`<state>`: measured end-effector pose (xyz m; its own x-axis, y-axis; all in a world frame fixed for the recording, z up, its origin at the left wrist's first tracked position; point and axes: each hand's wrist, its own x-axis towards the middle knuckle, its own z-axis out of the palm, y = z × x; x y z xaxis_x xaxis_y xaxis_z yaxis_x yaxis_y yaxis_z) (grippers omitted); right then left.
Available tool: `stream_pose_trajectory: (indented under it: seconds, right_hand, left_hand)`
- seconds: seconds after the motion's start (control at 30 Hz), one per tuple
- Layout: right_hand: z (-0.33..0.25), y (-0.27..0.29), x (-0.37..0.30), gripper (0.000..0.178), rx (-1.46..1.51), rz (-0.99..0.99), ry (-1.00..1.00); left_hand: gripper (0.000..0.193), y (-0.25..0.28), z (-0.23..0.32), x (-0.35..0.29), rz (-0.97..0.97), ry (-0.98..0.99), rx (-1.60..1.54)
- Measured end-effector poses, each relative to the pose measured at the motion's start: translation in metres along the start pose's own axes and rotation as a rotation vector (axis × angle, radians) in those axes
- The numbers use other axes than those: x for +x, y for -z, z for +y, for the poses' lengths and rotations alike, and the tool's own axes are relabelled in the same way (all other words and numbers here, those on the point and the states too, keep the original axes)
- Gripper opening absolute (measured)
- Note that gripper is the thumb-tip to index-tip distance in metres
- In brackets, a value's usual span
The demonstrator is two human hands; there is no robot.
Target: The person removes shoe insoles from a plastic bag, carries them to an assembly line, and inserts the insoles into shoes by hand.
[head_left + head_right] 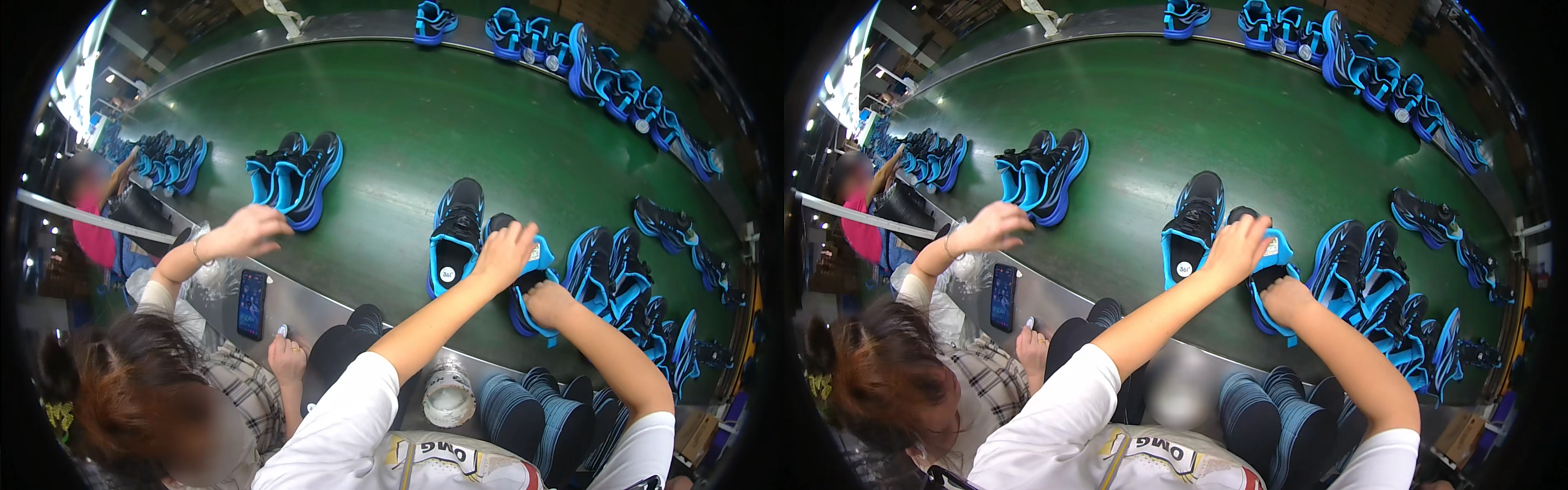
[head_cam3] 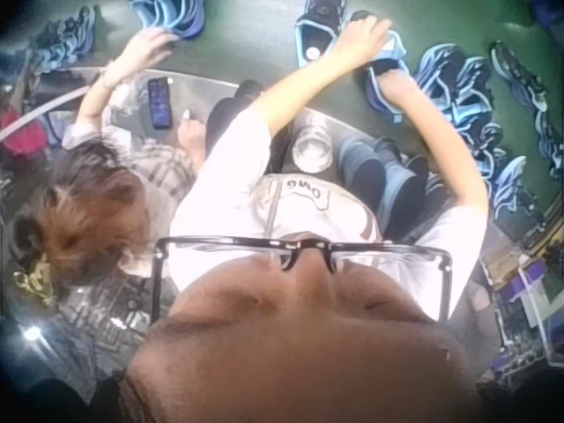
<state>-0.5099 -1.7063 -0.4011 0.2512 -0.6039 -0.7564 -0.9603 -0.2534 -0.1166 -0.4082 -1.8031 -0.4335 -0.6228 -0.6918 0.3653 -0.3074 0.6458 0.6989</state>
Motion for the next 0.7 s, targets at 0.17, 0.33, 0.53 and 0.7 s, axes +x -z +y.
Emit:
stream_pose_trajectory:
  seconds: [0.17,0.33,0.53,0.7]
  right_hand:
    - [-0.018,0.031,-0.027,0.062,0.290,-0.354,-0.028]
    - [-0.017,-0.001,-0.016,0.067,0.175,-0.167,-0.071]
    - [-0.033,-0.019,-0.006,0.066,0.134,0.010,-0.140]
    - [-0.034,0.018,-0.016,0.048,0.216,-0.164,-0.229]
  left_hand:
    - [0.027,0.017,0.005,0.001,-0.243,-0.256,0.170]
    - [0.029,0.006,0.001,-0.004,-0.321,-0.275,0.235]
    - [0.019,0.002,-0.002,-0.007,-0.514,-0.349,0.549]
    - [0.015,-0.001,0.010,-0.002,-0.492,-0.431,0.657]
